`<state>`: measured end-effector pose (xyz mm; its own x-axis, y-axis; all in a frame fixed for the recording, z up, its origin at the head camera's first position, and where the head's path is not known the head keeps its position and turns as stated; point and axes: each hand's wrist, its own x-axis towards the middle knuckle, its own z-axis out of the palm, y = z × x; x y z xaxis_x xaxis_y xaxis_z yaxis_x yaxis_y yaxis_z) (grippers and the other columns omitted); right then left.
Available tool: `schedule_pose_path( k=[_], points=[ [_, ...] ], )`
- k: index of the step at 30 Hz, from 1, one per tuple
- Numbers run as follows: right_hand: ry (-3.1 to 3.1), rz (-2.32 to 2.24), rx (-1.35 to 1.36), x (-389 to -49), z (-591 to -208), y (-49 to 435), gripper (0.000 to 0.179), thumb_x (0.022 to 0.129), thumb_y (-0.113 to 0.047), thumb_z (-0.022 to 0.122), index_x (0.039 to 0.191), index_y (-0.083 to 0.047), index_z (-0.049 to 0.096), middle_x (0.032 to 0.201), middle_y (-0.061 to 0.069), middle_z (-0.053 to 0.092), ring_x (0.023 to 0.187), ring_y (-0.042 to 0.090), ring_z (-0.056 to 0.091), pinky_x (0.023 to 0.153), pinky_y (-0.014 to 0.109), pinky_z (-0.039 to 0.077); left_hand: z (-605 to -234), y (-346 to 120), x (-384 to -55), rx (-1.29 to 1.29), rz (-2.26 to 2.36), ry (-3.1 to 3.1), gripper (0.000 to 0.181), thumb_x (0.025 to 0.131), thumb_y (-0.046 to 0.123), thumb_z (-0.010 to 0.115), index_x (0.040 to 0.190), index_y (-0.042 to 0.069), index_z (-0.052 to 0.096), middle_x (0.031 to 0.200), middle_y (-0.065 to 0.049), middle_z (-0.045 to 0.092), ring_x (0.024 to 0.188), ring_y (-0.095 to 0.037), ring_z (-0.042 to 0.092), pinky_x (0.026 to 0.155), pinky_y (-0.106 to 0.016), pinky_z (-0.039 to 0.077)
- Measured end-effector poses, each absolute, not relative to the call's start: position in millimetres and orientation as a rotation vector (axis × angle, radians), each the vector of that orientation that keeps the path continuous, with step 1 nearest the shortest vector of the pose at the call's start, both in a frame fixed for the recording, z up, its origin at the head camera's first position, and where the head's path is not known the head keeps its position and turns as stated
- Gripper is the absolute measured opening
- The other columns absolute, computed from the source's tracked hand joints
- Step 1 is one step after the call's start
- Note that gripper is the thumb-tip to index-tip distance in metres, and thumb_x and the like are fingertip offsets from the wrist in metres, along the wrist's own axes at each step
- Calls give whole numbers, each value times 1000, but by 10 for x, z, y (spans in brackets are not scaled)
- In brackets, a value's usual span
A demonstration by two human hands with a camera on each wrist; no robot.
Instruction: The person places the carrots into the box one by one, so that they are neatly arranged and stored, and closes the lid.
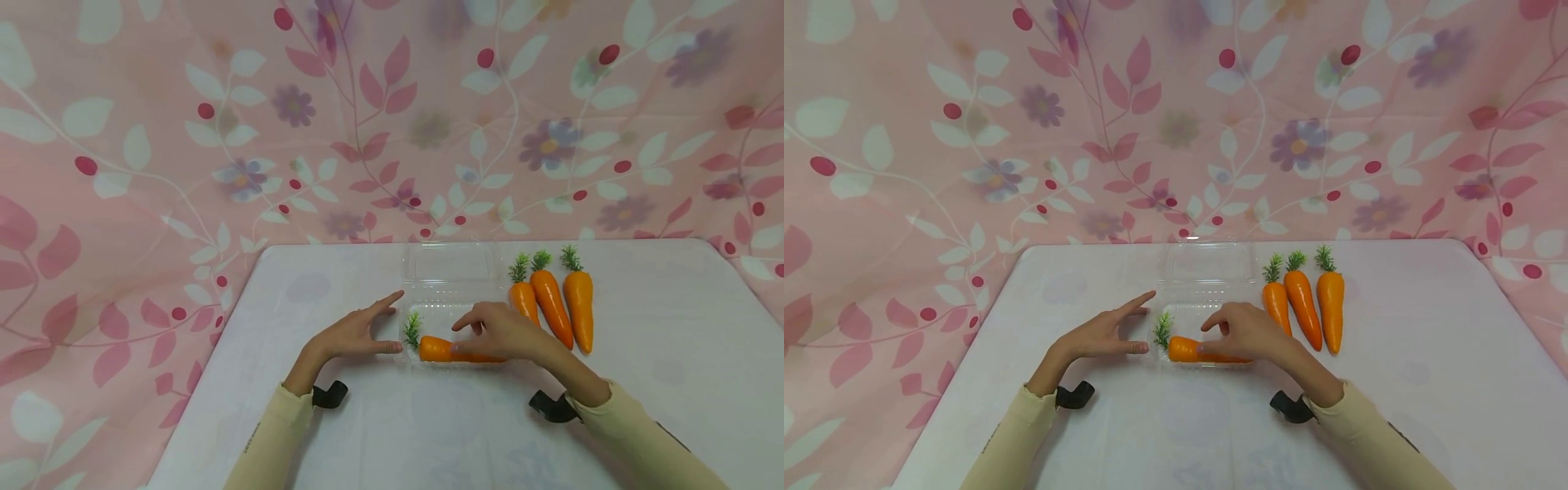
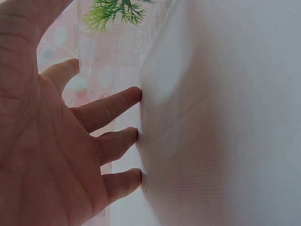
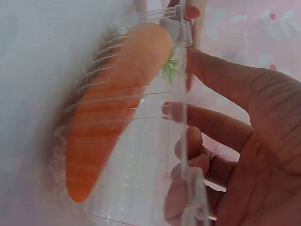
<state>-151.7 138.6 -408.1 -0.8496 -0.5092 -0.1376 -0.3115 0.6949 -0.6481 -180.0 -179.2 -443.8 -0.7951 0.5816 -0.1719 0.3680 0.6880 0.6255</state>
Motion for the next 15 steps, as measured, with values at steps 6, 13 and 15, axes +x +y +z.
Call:
schedule_pose_path(
  k=[6,13,15],
  points=[
    [2624,-943,-633,-1512,-4006,1459,48,80,-53,77,112,-18,76,76,-3,53,70,17,48,56,29,38,-4430,-1795,-1798,747,834,2539,99,80,63,72,158,37,17,148,1,47,141,-23,34,113,-58,23],
    [2706,-1004,-705,-1520,-3954,1587,41,81,-44,80,108,-14,76,72,-6,51,68,15,47,57,26,36,-4434,-1789,-1795,758,818,2549,98,80,63,71,158,37,18,148,0,48,141,-24,35,112,-57,25],
    [2723,-1034,-736,-1519,-3939,1630,36,81,-40,81,106,-14,77,71,-6,51,68,15,46,57,26,37,-4428,-1788,-1792,759,815,2551,98,80,63,71,158,37,17,148,0,48,140,-24,36,112,-56,26]
  ],
)
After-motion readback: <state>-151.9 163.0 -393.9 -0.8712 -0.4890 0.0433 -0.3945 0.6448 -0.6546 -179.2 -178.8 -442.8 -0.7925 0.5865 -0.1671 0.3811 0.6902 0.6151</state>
